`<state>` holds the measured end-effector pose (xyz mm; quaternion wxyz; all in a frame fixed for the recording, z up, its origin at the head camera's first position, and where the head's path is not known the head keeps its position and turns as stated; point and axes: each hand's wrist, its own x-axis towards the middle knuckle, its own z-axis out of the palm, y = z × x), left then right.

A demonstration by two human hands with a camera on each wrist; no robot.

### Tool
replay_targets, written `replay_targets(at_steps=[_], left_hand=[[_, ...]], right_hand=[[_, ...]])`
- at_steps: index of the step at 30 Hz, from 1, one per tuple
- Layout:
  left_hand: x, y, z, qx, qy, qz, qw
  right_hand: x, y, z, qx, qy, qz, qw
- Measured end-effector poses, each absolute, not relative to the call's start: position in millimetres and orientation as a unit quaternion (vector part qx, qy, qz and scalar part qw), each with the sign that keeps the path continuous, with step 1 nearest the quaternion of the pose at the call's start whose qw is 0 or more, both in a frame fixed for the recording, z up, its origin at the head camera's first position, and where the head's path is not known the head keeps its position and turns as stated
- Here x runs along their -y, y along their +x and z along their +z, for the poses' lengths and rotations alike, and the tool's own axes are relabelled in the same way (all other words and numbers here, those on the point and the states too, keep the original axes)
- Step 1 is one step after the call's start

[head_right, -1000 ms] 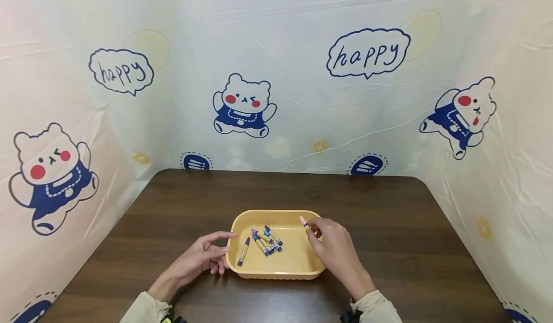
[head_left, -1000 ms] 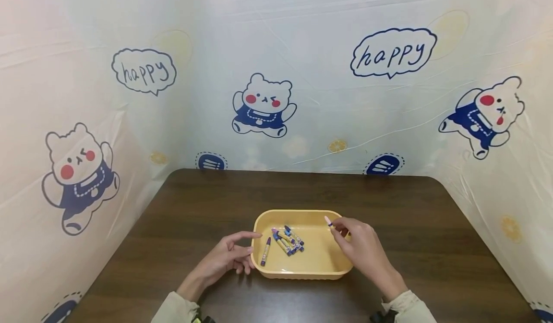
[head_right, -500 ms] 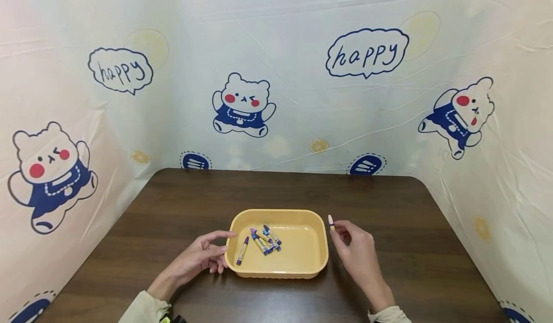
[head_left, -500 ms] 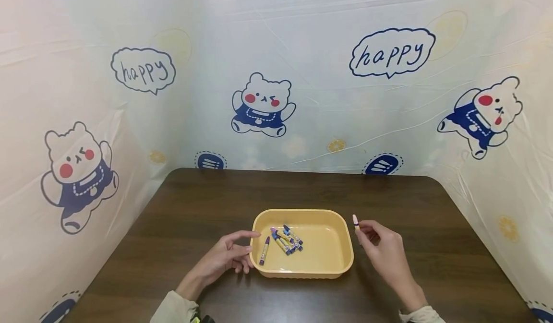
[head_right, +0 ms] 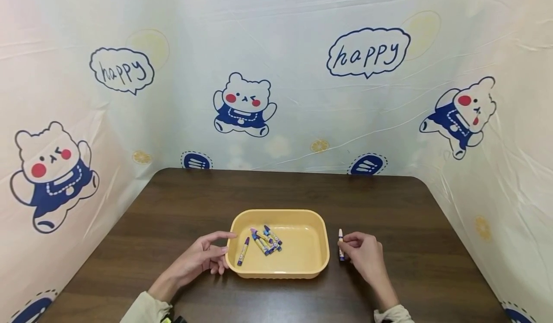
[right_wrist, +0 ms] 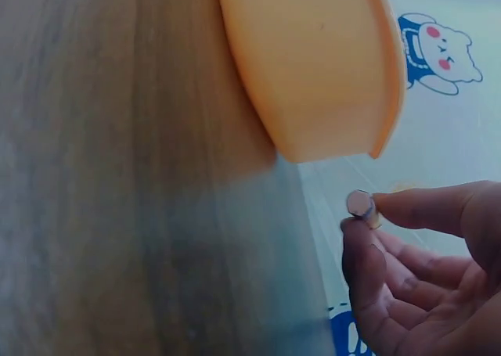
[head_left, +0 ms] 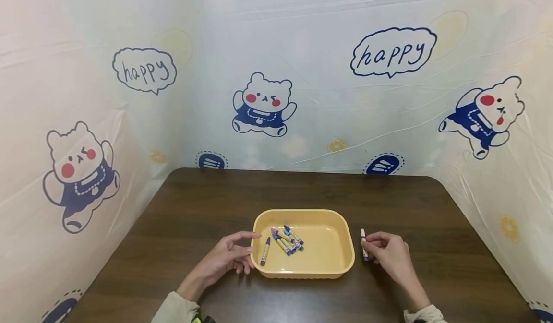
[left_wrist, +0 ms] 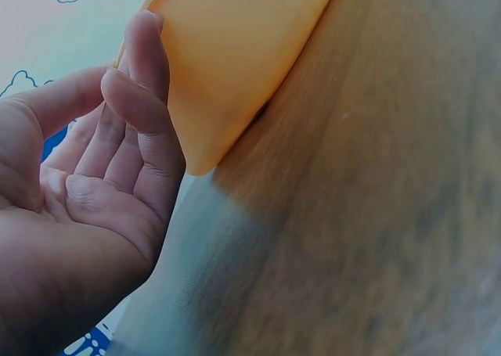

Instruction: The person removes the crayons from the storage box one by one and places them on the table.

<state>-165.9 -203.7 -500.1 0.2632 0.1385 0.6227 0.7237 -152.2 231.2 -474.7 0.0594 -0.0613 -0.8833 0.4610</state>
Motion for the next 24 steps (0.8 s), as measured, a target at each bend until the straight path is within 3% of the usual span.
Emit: replay_targets(at_steps=[11,24], left_hand=[[201.9,-165.9,-498.6,-0.624,0.126,0.723,0.267],[202.8,-166.3,-501.0,-0.624,0.12,0.724,0.266]], right_hand=[[-232.5,-149.5,-485.0,0.886,-0.072,0.457,-0.023],[-231.4,-145.6,-484.3,0.891,-0.076,0.447,-0.027]])
